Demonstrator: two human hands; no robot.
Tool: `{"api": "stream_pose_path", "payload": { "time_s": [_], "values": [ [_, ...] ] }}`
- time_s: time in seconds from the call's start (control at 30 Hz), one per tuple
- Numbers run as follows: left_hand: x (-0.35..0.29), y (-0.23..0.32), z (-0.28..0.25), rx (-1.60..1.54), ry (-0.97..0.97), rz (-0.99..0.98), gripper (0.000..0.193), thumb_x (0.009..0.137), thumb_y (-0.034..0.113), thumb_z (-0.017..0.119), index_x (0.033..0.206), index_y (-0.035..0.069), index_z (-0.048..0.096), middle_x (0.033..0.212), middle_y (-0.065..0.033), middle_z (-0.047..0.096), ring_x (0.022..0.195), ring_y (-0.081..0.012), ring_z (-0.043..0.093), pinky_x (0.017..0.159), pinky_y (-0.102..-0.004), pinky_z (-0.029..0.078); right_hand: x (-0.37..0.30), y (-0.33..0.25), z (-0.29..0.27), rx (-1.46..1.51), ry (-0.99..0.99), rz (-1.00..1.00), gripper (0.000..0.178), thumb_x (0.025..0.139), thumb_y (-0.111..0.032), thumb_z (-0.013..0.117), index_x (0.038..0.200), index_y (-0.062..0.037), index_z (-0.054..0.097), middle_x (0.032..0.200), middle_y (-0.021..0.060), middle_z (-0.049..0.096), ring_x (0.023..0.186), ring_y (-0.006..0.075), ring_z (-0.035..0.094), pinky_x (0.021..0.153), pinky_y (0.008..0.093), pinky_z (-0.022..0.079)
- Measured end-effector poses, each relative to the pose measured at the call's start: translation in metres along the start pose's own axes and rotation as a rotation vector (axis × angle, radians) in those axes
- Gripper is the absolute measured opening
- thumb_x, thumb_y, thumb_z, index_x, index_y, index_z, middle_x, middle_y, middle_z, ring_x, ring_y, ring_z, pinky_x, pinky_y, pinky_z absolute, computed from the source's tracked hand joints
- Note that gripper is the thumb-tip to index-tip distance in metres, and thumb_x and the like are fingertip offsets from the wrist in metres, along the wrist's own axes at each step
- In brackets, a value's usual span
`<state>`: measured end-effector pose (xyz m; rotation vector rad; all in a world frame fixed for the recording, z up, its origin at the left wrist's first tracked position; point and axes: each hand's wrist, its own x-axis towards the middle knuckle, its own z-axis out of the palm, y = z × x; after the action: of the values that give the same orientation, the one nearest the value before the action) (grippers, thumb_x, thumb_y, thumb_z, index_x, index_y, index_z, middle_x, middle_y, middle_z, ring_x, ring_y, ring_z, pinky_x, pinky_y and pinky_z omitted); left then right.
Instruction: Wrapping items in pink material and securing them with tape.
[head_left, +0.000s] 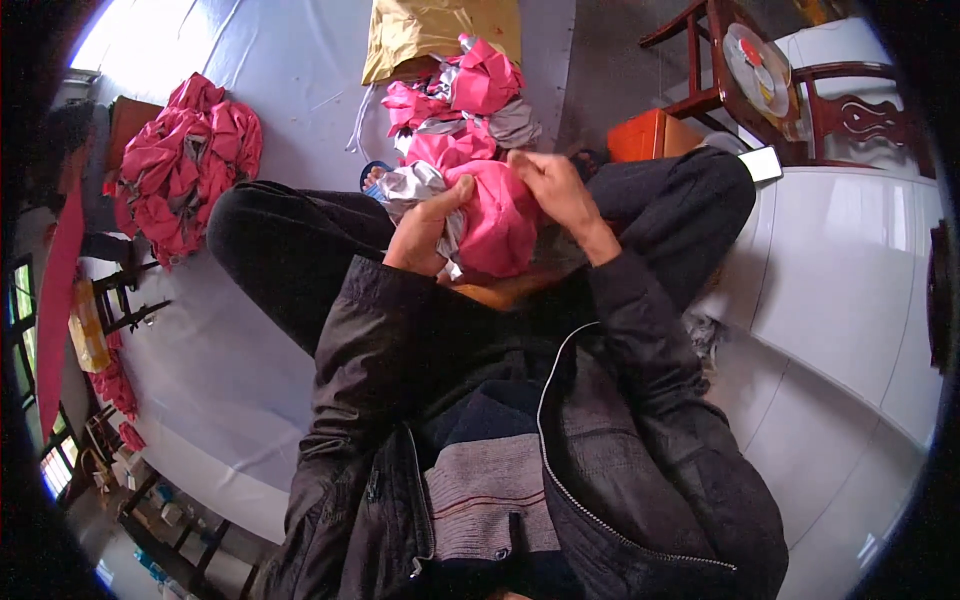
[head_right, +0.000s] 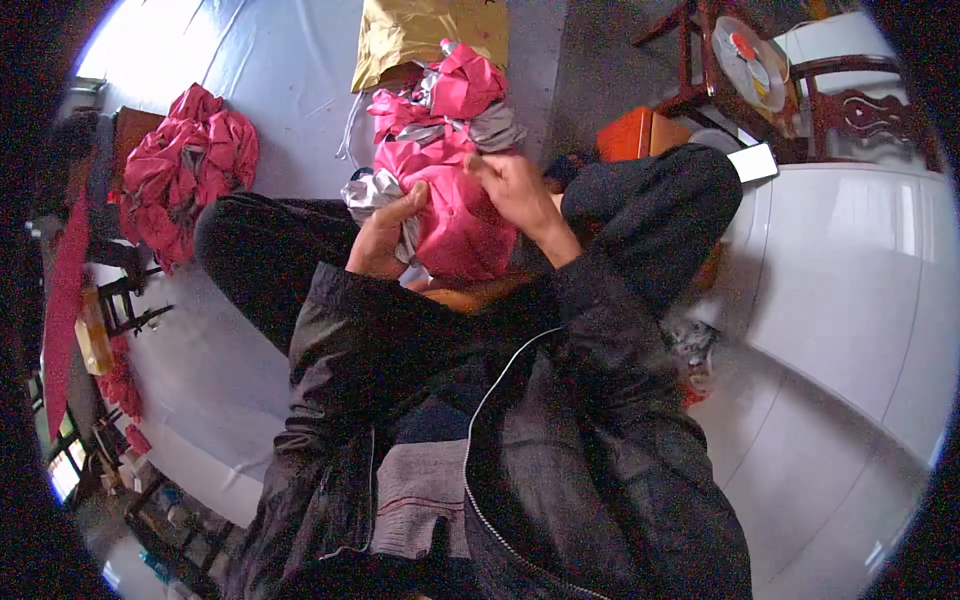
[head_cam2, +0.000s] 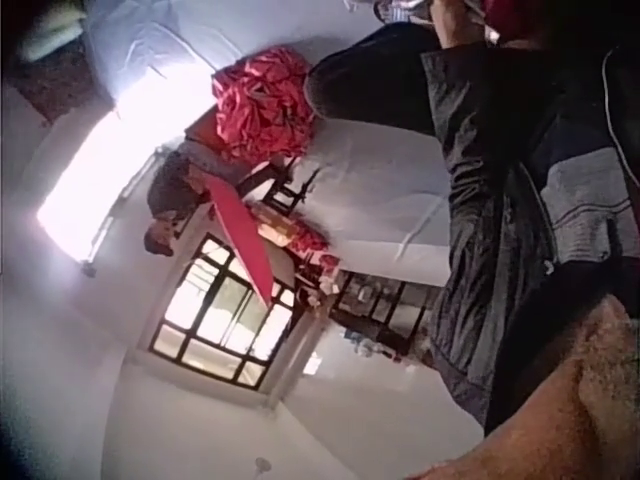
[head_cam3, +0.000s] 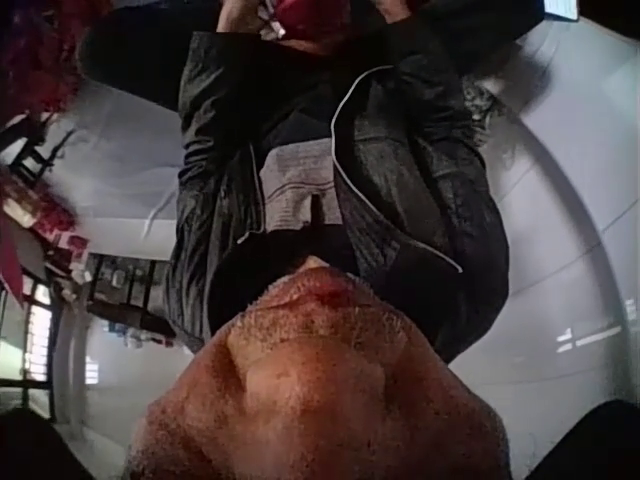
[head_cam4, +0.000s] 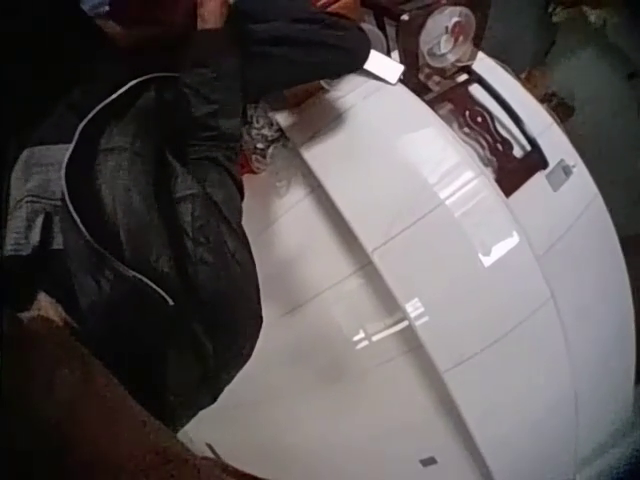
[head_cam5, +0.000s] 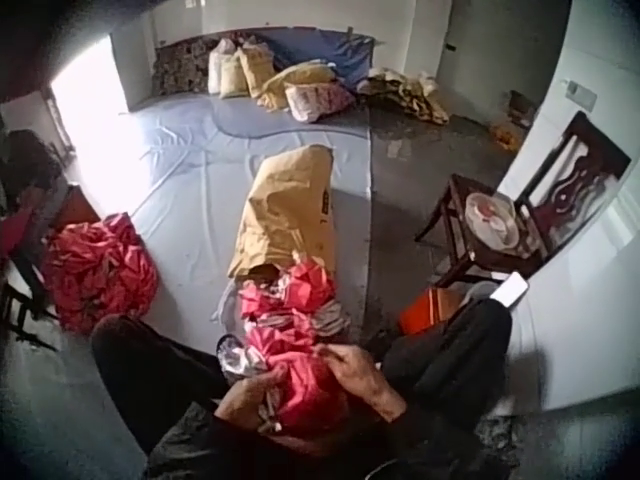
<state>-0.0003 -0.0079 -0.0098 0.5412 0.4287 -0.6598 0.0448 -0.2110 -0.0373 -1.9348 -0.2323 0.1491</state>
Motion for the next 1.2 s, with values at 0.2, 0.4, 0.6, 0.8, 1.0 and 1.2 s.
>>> {"api": "stream_pose_path", "payload": {
  "time_s": [0.2,0.4,0.6,0.8,1.0,1.2],
  "values": [
    [0.002,-0.002,-0.004,0.038,0.08,0.061,0.017,0.094,0.014,0.064,0.108,0.005,0.065,0.099,-0.0061,0.07,0.088,-0.0164,0.069,0.08,-0.0319,0.056,-0.023,-0.002,-0.014,-0.116,-0.233,0.313,0.043,0.102,-0.035,0.052,0.088,0.003,0.067,0.081,-0.0012,0.047,0.071,0.0042,0.051,0.064,0.0258,0.044],
    [0.002,0.001,-0.004,0.092,0.069,0.074,0.018,0.094,0.016,0.064,0.108,0.004,0.064,0.099,-0.0061,0.07,0.086,-0.0166,0.069,0.077,-0.0311,0.057,-0.024,-0.011,0.002,0.298,-0.101,0.039,0.034,0.101,-0.026,0.057,0.082,0.0022,0.063,0.073,-0.0097,0.052,0.068,0.0031,0.044,0.058,0.0244,0.037],
    [0.005,-0.007,-0.001,0.229,0.195,0.137,0.018,0.093,0.014,0.065,0.107,0.002,0.063,0.096,-0.0081,0.07,0.081,-0.0182,0.07,0.072,-0.0306,0.058,-0.013,-0.025,-0.001,0.2,0.131,0.103,0.032,0.1,-0.02,0.058,0.074,-0.0017,0.057,0.069,-0.0116,0.045,0.065,0.0005,0.038,0.055,0.0216,0.032],
    [-0.001,-0.007,0.011,0.167,0.167,-0.028,0.018,0.089,0.009,0.069,0.104,0.003,0.063,0.097,-0.01,0.069,0.087,-0.0225,0.069,0.08,-0.0389,0.058,-0.006,-0.034,0.01,0.342,0.189,0.129,0.037,0.1,-0.022,0.058,0.069,-0.0039,0.052,0.067,-0.0113,0.041,0.064,0.0005,0.036,0.053,0.0221,0.029],
    [0.001,-0.005,0.002,0.035,0.13,0.111,0.023,0.089,0.008,0.068,0.11,0.0,0.061,0.101,-0.0135,0.069,0.092,-0.0261,0.069,0.083,-0.0414,0.058,-0.009,-0.038,0.009,0.086,0.227,0.05,0.042,0.1,-0.027,0.058,0.068,-0.0034,0.046,0.062,-0.0078,0.036,0.062,0.0037,0.032,0.052,0.0263,0.029],
    [-0.007,-0.005,0.017,-0.051,0.137,0.046,0.019,0.09,0.008,0.066,0.107,0.0,0.063,0.102,-0.0129,0.07,0.094,-0.0244,0.068,0.088,-0.0411,0.055,-0.01,-0.046,0.01,-0.094,0.303,0.01,0.043,0.1,-0.03,0.058,0.07,-0.0016,0.046,0.059,0.0001,0.032,0.061,0.0064,0.031,0.051,0.0298,0.031]
  ]
}}
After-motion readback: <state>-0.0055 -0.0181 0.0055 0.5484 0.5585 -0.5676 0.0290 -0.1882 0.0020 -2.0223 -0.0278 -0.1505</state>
